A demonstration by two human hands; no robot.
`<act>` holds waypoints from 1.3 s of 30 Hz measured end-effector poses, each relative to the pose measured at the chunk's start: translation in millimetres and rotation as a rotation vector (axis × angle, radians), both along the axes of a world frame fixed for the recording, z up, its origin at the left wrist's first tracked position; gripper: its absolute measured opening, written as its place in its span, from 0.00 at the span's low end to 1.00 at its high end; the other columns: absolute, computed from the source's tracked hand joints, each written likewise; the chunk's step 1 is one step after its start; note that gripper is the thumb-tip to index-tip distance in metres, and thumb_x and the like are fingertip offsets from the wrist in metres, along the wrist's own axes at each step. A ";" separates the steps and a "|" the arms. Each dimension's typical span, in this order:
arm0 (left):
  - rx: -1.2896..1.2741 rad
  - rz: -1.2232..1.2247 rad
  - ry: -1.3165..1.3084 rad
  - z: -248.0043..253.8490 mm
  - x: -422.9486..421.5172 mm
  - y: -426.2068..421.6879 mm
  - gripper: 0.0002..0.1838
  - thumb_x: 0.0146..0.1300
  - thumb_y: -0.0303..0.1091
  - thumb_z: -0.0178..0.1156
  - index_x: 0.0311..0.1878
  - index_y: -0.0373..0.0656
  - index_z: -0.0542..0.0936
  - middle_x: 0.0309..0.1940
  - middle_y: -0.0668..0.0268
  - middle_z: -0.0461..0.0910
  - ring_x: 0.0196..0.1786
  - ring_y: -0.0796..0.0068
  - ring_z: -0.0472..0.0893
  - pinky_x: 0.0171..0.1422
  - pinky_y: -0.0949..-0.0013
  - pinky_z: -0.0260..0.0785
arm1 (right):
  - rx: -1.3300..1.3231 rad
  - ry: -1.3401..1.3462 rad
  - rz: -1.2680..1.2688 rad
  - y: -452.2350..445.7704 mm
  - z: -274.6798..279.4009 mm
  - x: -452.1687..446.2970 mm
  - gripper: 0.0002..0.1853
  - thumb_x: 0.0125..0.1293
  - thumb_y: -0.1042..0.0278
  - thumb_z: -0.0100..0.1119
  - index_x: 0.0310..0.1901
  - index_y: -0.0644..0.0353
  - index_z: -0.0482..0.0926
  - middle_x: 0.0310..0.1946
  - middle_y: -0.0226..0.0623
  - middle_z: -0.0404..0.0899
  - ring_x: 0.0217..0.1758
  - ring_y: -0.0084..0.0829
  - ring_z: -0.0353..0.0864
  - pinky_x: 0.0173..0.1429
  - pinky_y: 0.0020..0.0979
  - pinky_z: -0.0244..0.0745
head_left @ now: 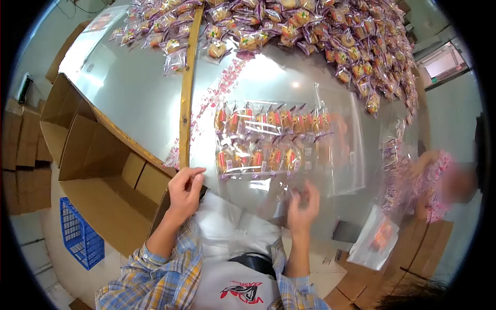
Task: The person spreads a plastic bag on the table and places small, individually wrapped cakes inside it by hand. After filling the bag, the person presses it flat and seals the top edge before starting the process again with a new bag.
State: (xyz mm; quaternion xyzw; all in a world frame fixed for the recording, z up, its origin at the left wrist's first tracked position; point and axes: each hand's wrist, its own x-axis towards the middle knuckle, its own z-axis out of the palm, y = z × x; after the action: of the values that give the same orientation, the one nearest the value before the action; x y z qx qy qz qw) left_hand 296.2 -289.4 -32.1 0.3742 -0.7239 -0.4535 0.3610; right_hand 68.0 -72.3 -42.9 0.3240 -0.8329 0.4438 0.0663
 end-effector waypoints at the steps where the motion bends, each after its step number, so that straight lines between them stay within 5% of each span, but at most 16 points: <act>1: -0.004 0.003 0.003 -0.9 3.3 -0.8 0.07 0.73 0.27 0.63 0.46 0.35 0.87 0.27 0.68 0.75 0.28 0.81 0.69 0.31 0.73 0.61 | -0.005 0.063 0.048 21.3 4.6 2.8 0.14 0.60 0.77 0.64 0.49 0.61 0.86 0.38 0.40 0.84 0.43 0.42 0.80 0.54 0.40 0.75; 3: -0.011 0.020 0.011 -4.4 5.9 -5.3 0.06 0.72 0.26 0.63 0.45 0.35 0.87 0.27 0.68 0.75 0.28 0.81 0.70 0.31 0.72 0.60 | -0.076 0.175 0.218 57.7 27.7 -7.2 0.08 0.58 0.83 0.60 0.37 0.62 0.85 0.30 0.39 0.82 0.38 0.45 0.81 0.52 0.41 0.77; 5: -0.090 0.020 -0.006 -0.7 -8.6 -11.0 0.05 0.73 0.26 0.62 0.43 0.35 0.85 0.26 0.67 0.75 0.26 0.80 0.69 0.30 0.71 0.61 | -0.129 0.155 0.194 80.3 43.6 -47.6 0.12 0.59 0.83 0.61 0.44 0.62 0.83 0.41 0.39 0.83 0.48 0.41 0.81 0.59 0.42 0.76; 7: -0.178 0.002 -0.066 3.8 -27.9 -19.0 0.05 0.73 0.26 0.62 0.42 0.35 0.85 0.25 0.66 0.76 0.25 0.80 0.69 0.30 0.71 0.61 | -0.123 0.159 -0.035 36.1 82.4 -83.7 0.20 0.61 0.78 0.67 0.56 0.62 0.78 0.55 0.41 0.78 0.59 0.37 0.76 0.66 0.41 0.71; 9: -0.103 0.046 -0.018 -3.1 -42.0 -20.6 0.07 0.74 0.28 0.60 0.40 0.35 0.83 0.24 0.63 0.76 0.24 0.77 0.70 0.29 0.68 0.63 | -0.068 0.004 -0.007 -15.0 114.0 -124.9 0.33 0.63 0.71 0.72 0.68 0.61 0.69 0.67 0.42 0.69 0.67 0.36 0.70 0.73 0.40 0.66; 11: -0.016 0.089 0.043 -18.4 -51.1 -18.9 0.08 0.75 0.28 0.60 0.39 0.34 0.82 0.23 0.62 0.75 0.23 0.76 0.71 0.29 0.68 0.63 | 0.055 0.073 0.070 -76.8 131.3 -167.0 0.40 0.60 0.64 0.76 0.72 0.62 0.67 0.68 0.46 0.68 0.71 0.42 0.69 0.77 0.43 0.63; 13: -0.027 0.095 0.034 -29.2 -54.6 -15.0 0.10 0.74 0.29 0.59 0.35 0.36 0.80 0.20 0.62 0.74 0.20 0.72 0.71 0.27 0.67 0.63 | 0.155 0.424 0.241 -129.6 118.0 -228.3 0.49 0.56 0.56 0.80 0.76 0.61 0.63 0.72 0.50 0.64 0.76 0.50 0.63 0.79 0.49 0.60; 21: -0.297 0.037 -0.037 -52.6 -47.5 -13.7 0.07 0.65 0.25 0.62 0.29 0.41 0.78 0.15 0.61 0.71 0.15 0.61 0.73 0.22 0.60 0.64 | 0.354 0.607 0.252 -337.4 119.7 -326.8 0.69 0.40 0.35 0.85 0.81 0.50 0.55 0.81 0.59 0.51 0.81 0.66 0.54 0.79 0.59 0.61; 23: -0.304 -0.005 -0.075 -52.1 -42.6 -14.0 0.08 0.63 0.26 0.62 0.27 0.42 0.77 0.15 0.61 0.70 0.15 0.59 0.73 0.21 0.60 0.64 | 0.423 0.685 0.254 -378.5 112.3 -339.6 0.78 0.33 0.28 0.85 0.85 0.41 0.47 0.85 0.53 0.41 0.85 0.68 0.44 0.72 0.82 0.55; 25: -0.318 -0.024 -0.081 -57.7 -43.2 -13.5 0.09 0.62 0.28 0.63 0.26 0.43 0.77 0.15 0.62 0.69 0.15 0.59 0.72 0.21 0.59 0.64 | 0.477 0.718 0.224 -417.4 110.6 -341.1 0.81 0.30 0.25 0.85 0.86 0.39 0.44 0.87 0.51 0.36 0.87 0.66 0.39 0.69 0.90 0.50; 29: -0.331 -0.031 -0.108 -55.5 -41.2 -13.7 0.12 0.63 0.33 0.63 0.23 0.46 0.75 0.15 0.64 0.68 0.14 0.60 0.71 0.20 0.60 0.62 | 0.615 0.572 0.264 -470.5 74.9 -381.9 0.88 0.25 0.22 0.84 0.86 0.43 0.38 0.86 0.58 0.34 0.84 0.77 0.36 0.77 0.75 0.55; 30: -0.327 -0.040 -0.124 -53.4 -41.8 -15.7 0.13 0.63 0.34 0.63 0.22 0.46 0.75 0.15 0.64 0.67 0.14 0.60 0.71 0.20 0.60 0.62 | 0.692 0.587 0.205 -477.6 71.4 -381.2 0.87 0.27 0.27 0.86 0.86 0.45 0.36 0.86 0.61 0.28 0.83 0.79 0.36 0.81 0.68 0.53; 33: -0.314 -0.034 -0.134 -49.3 -44.5 -15.7 0.13 0.63 0.34 0.62 0.23 0.45 0.74 0.15 0.65 0.67 0.14 0.62 0.71 0.20 0.61 0.61 | 0.746 0.469 0.227 -481.7 71.8 -372.7 0.87 0.29 0.28 0.86 0.86 0.49 0.36 0.85 0.63 0.29 0.84 0.77 0.38 0.82 0.67 0.50; 34: -0.288 -0.048 -0.117 -51.0 -43.8 -15.0 0.12 0.62 0.33 0.62 0.23 0.44 0.74 0.15 0.66 0.67 0.14 0.62 0.70 0.20 0.61 0.61 | 0.772 0.561 0.231 -481.6 65.1 -373.3 0.86 0.30 0.29 0.85 0.85 0.59 0.37 0.84 0.68 0.30 0.85 0.73 0.42 0.82 0.67 0.51; 37: -0.339 -0.029 -0.082 -48.3 -49.7 -18.1 0.10 0.61 0.30 0.61 0.25 0.44 0.74 0.15 0.66 0.67 0.14 0.63 0.70 0.20 0.62 0.60 | 0.856 0.539 0.164 -470.0 69.5 -346.2 0.79 0.37 0.42 0.87 0.86 0.51 0.41 0.87 0.53 0.29 0.77 0.77 0.58 0.66 0.60 0.81; 39: -0.342 -0.034 -0.082 -48.2 -48.2 -18.1 0.09 0.60 0.29 0.61 0.25 0.44 0.74 0.15 0.66 0.67 0.14 0.63 0.69 0.20 0.62 0.61 | 0.871 0.508 0.183 -463.1 70.8 -338.6 0.74 0.36 0.46 0.87 0.84 0.55 0.48 0.86 0.55 0.29 0.76 0.76 0.59 0.67 0.60 0.79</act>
State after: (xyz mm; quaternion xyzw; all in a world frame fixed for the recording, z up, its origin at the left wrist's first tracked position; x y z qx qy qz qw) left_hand 248.0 -307.5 -80.3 0.3132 -0.8108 -0.3142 0.3819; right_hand -270.6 -535.4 27.9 0.4909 -0.8663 -0.0334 0.0862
